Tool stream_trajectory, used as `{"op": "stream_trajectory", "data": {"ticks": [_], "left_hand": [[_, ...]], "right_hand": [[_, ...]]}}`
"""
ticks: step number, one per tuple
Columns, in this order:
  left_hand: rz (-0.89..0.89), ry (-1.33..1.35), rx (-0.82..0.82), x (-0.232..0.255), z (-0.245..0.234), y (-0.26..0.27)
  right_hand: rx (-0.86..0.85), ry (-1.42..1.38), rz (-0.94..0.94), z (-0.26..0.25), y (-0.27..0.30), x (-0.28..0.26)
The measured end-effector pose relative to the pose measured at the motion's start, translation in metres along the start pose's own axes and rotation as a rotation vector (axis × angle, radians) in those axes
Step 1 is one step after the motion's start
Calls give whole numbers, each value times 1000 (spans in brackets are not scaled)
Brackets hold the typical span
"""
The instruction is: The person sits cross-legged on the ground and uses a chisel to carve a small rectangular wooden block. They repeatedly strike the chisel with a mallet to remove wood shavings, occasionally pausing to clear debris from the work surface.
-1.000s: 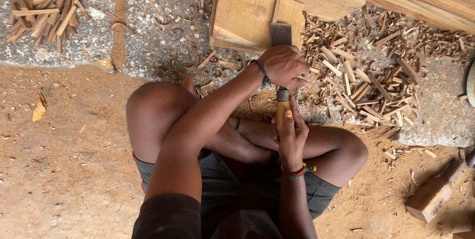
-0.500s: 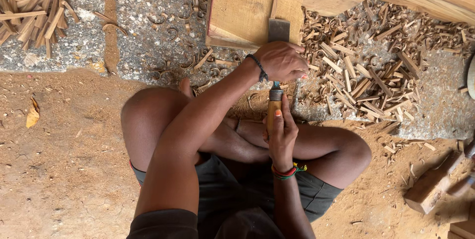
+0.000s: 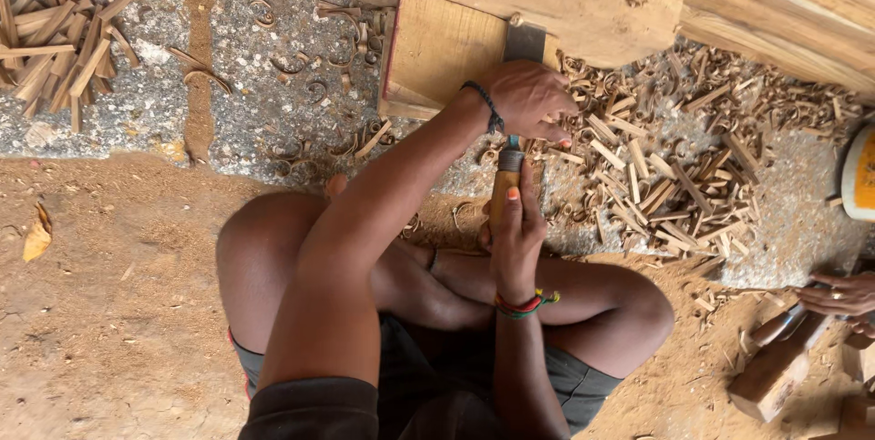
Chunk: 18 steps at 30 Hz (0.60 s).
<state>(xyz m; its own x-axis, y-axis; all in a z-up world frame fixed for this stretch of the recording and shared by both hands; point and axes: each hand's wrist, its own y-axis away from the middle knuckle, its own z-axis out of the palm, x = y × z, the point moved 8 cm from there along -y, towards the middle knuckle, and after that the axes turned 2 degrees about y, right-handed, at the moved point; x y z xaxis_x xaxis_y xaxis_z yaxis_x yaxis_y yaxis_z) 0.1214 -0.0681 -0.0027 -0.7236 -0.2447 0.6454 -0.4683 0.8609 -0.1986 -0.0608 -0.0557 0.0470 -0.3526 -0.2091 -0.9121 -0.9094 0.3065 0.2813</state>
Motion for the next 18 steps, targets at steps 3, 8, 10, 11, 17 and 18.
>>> {"op": "stream_trajectory", "data": {"ticks": [3,8,10,11,17,18], "left_hand": [[98,-153,70,0,1,-3],[-2,-88,100,-4,-14,17],[15,-170,159,6,-16,26],[45,-218,196,13,-13,29],[163,-445,662,41,-9,56],[128,-428,694,42,-9,65]], "right_hand": [[5,-58,21,9,-5,5],[12,-204,37,17,2,8],[-6,-258,42,21,4,7],[-9,-294,59,19,6,8],[-119,-638,78,-21,2,16],[-113,-655,53,-31,4,17]]}}
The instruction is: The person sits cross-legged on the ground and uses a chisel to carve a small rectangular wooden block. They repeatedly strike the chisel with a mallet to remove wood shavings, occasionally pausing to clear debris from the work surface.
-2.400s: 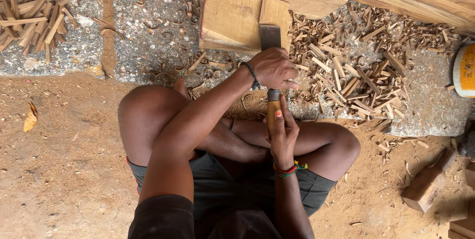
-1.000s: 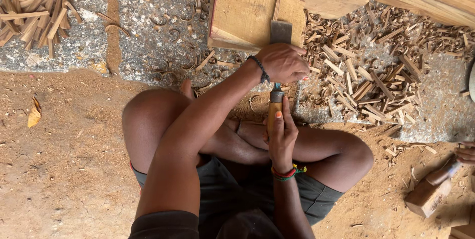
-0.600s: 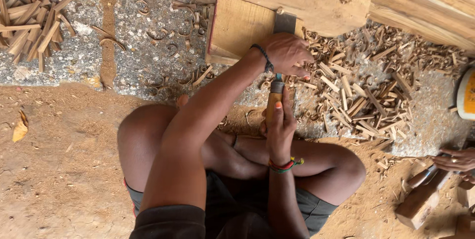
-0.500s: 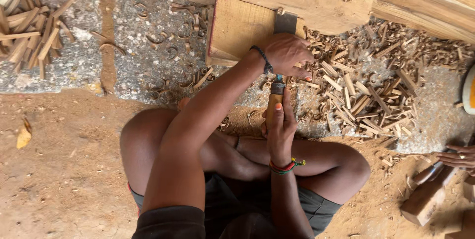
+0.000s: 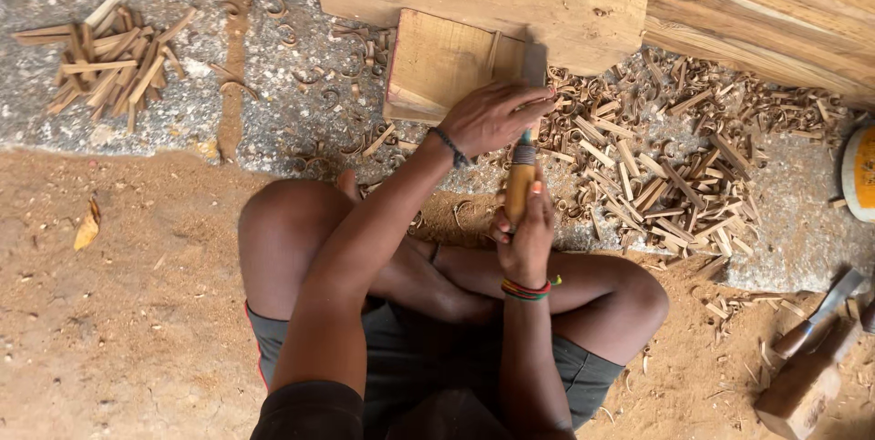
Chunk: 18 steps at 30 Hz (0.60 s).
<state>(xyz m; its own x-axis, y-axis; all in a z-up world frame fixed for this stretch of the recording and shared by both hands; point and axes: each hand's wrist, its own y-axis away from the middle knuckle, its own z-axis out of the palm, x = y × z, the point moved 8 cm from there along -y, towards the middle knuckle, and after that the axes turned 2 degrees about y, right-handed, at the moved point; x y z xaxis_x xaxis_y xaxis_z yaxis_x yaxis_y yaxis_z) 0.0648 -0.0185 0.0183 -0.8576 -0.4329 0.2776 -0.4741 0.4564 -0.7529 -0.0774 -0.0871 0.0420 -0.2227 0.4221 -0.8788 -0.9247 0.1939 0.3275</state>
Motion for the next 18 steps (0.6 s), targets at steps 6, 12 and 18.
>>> {"op": "stream_trajectory", "data": {"ticks": [6,12,18], "left_hand": [[-169,-169,-53,-36,-23,8],[-387,-204,-196,-79,-46,24],[-403,-217,-250,-88,-24,36]], "right_hand": [[155,141,-79,-53,35,-10],[184,287,-129,-62,57,-9],[144,363,-67,-51,59,8]]}}
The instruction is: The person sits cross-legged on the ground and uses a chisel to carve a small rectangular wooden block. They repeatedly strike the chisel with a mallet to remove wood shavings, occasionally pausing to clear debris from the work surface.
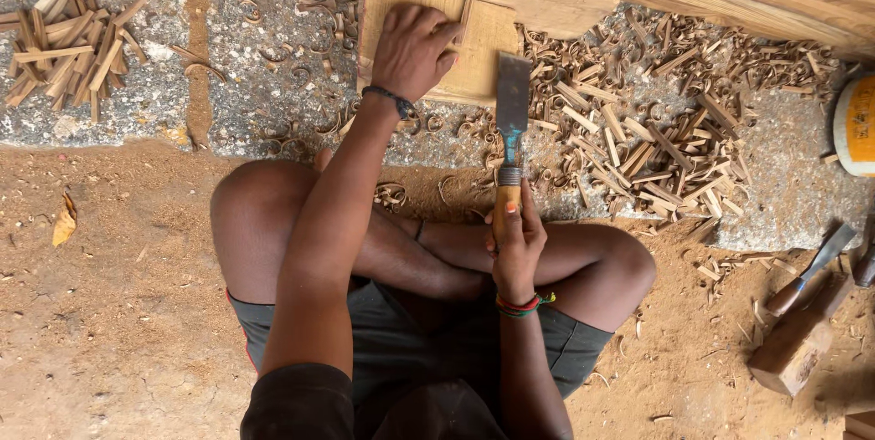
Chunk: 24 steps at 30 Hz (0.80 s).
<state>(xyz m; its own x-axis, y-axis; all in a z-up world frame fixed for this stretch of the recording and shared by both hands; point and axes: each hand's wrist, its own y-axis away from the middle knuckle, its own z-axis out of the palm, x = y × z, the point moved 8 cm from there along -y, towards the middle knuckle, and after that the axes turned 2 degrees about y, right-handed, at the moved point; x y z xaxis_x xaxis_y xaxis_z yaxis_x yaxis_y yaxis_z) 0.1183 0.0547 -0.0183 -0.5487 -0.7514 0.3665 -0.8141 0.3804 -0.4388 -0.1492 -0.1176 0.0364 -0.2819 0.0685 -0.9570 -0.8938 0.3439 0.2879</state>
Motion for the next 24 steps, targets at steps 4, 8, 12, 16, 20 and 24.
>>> {"op": "stream_trajectory", "data": {"ticks": [4,8,12,16,20,24], "left_hand": [[-21,-61,30,0,-5,0],[-56,-83,59,0,-13,-2],[-75,-77,68,-3,-3,-4],[-83,-64,89,-8,4,-6],[-65,-89,142,-1,-6,-5],[-74,-31,106,0,-13,-8]], "right_hand": [[-64,39,-10,8,-3,1],[-64,67,18,4,-6,3],[-56,68,35,4,-5,5],[-56,58,50,6,-4,0],[-62,59,58,9,-1,-9],[-36,121,76,9,2,-10]]}}
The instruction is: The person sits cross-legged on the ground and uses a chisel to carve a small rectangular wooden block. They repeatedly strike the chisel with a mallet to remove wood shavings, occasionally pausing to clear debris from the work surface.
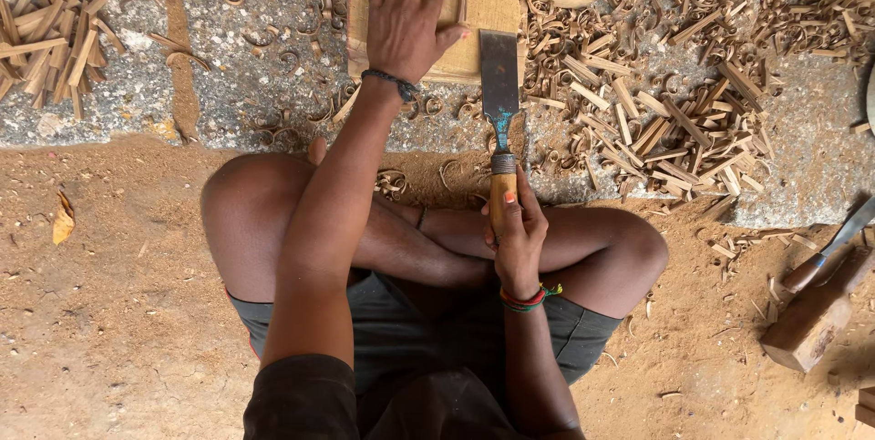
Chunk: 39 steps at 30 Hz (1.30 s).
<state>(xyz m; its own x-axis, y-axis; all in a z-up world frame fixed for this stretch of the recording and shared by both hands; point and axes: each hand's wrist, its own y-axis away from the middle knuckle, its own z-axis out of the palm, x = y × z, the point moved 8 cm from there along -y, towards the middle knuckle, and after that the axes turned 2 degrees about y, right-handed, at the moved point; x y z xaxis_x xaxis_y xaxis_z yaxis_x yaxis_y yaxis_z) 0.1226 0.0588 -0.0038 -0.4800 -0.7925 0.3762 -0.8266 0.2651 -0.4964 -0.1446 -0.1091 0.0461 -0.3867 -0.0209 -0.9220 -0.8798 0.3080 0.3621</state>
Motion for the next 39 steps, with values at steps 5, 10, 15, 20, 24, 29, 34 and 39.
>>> {"op": "stream_trajectory", "data": {"ticks": [5,10,15,20,24,29,34,39], "left_hand": [[77,171,53,27,-10,-9],[428,450,-86,116,0,-3],[556,384,-521,168,32,28],[517,495,-498,161,43,28],[515,528,-353,159,29,27],[502,540,-414,156,33,25],[524,561,-301,152,28,26],[508,507,-401,156,40,29]], "right_hand": [[0,1,9,-1,-2,0],[-1,29,5,-2,-4,-3],[-40,11,17,-1,-7,-4],[-49,23,21,0,-9,-6],[-45,15,4,1,-11,-9],[-56,23,35,1,-12,-7],[-55,27,57,2,-16,-2],[-50,35,50,-1,-16,-3]]}}
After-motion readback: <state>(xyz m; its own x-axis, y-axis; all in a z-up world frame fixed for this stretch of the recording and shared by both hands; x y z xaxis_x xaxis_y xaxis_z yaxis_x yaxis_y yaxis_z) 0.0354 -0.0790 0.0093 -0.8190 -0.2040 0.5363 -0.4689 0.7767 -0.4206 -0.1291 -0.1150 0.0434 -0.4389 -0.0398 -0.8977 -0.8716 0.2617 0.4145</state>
